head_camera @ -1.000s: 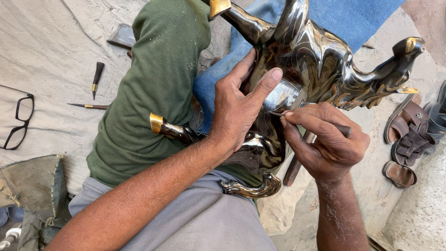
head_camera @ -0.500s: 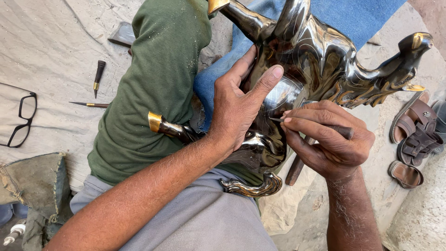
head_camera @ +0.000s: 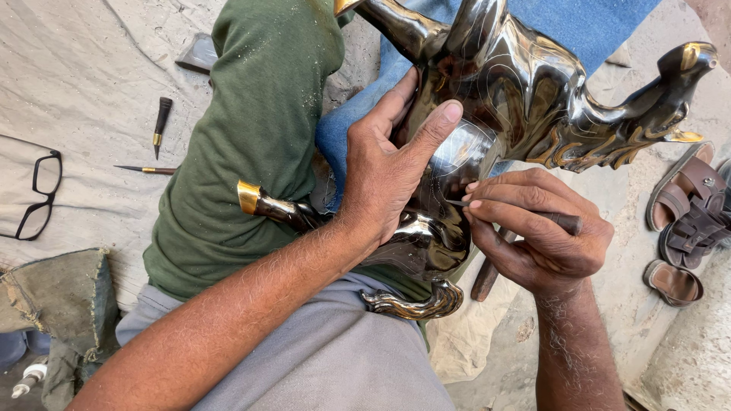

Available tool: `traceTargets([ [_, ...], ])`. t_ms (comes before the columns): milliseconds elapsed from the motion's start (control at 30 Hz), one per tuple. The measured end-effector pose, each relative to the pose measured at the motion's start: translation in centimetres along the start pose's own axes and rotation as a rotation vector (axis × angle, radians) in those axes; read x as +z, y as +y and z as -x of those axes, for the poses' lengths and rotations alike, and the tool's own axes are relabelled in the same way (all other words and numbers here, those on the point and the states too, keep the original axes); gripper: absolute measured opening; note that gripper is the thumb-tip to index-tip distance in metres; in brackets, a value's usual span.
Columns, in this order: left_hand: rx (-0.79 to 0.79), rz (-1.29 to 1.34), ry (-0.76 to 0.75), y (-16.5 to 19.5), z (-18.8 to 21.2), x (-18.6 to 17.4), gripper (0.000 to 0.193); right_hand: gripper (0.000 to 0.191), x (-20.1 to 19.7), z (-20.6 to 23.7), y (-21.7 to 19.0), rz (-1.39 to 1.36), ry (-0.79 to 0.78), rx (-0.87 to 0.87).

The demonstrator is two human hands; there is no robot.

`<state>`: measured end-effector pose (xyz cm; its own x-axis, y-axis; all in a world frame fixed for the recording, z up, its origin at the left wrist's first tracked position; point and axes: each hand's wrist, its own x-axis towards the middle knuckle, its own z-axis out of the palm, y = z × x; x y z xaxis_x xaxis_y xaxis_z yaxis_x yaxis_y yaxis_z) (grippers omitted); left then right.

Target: The person sits on the ground holding a brass horse figurine on their lap and engraves decorative lines onto its body using a small pointed scribe tool. They rotate and reposition the figurine to reach different areas, continuing to scratch pattern lines across the surface.

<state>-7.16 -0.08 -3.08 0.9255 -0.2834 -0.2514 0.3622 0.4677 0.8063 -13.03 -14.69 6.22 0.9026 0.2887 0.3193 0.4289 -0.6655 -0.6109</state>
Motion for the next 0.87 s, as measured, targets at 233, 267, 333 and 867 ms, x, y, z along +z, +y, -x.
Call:
traceTargets([
  [233,-0.001,0.042,-0.012,-0.1,0.1,0.0,0.076,0.021,0.0,0.5,0.4,-0.043,0.015,-0.012],
  [267,0.003,0.026,-0.009,-0.2,0.1,0.0,0.076,0.021,0.1,0.6,0.4,-0.049,0.023,-0.013],
  [333,-0.017,0.030,0.006,-0.3,0.1,0.0,0.078,0.021,0.1,1.0,0.6,-0.059,0.036,-0.017],
  [867,-0.163,0.108,0.064,0.8,0.0,0.6,0.068,0.014,7.1,12.9,-2.6,-0.414,0.821,0.296],
])
